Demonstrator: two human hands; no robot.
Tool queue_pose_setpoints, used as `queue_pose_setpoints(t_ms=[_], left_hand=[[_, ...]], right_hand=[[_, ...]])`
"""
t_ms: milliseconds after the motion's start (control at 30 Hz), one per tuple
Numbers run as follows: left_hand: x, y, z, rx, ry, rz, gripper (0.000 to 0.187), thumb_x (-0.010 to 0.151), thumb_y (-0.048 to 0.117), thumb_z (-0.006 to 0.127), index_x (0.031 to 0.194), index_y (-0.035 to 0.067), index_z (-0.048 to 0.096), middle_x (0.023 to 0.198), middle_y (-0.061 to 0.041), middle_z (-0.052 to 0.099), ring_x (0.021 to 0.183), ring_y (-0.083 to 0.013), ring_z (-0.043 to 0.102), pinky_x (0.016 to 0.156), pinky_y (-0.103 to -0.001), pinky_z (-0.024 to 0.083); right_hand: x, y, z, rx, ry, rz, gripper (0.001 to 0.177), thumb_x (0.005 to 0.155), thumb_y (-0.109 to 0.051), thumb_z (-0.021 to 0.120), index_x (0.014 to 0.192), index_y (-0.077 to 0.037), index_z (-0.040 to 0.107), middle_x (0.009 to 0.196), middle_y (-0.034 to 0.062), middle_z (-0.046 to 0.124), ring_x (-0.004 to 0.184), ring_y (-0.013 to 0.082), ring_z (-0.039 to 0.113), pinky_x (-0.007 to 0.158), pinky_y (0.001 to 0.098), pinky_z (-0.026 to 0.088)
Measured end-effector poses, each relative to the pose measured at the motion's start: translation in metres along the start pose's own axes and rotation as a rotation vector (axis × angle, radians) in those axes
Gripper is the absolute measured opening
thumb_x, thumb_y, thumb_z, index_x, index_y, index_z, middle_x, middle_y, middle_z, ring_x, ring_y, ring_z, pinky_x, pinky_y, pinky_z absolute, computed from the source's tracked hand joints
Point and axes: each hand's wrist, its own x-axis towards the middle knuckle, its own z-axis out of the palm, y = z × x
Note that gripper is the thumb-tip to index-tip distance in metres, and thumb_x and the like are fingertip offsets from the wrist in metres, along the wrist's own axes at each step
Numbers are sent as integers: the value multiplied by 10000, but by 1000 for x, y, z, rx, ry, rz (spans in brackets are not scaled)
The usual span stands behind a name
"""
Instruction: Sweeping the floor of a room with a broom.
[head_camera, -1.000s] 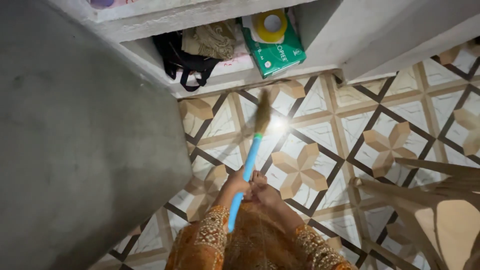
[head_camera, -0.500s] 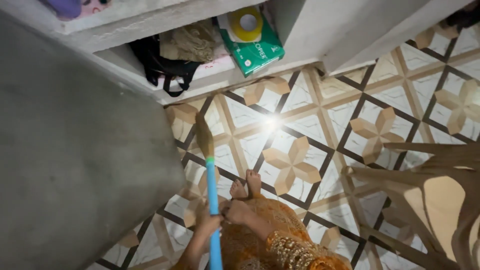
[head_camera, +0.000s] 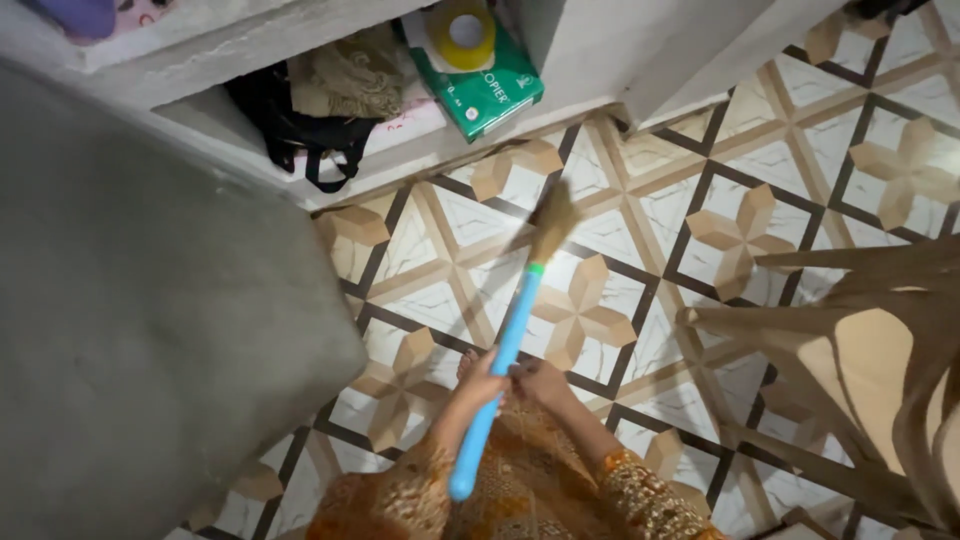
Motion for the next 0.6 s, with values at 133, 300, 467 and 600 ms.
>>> queue_pose_setpoints(t_ms=[133, 300, 467, 600], left_hand=[[-93, 13, -33, -204, 115, -89, 849, 802, -21, 614, 1541, 320, 373, 620, -66, 566, 449, -180, 532, 388, -354, 457], [-126, -34, -29, -383, 236, -134, 694, 832, 3, 586, 1466, 230, 420, 625, -36, 545, 463, -192, 532, 393, -354, 469], [-105, -90, 33, -514, 118, -187, 761, 738, -86, 592, 1438, 175, 442, 668, -103, 556, 496, -243, 569, 418, -405, 486], [-72, -76, 111, 390, 169, 421, 301, 928, 130, 728, 1194, 169, 593, 743, -33, 707, 593, -136, 675, 505, -333, 522]], right_hand=[[-12, -4, 49, -501, -160, -471, 255, 872, -284, 659, 959, -70, 769, 875, 108, 752, 752, 231, 707, 671, 376, 562], [30, 90, 118, -93, -119, -484, 671, 827, -263, 709, 1413, -106, 422, 946, 99, 732, 858, 256, 744, 762, 382, 609], [-22, 85, 55, -981, -386, -411, 302, 905, -340, 617, 1037, -135, 795, 1066, 151, 741, 979, 350, 712, 826, 487, 551], [-12, 154, -35, -924, -407, -298, 351, 884, -348, 635, 1125, -124, 756, 1138, 185, 721, 1072, 361, 685, 952, 469, 518]])
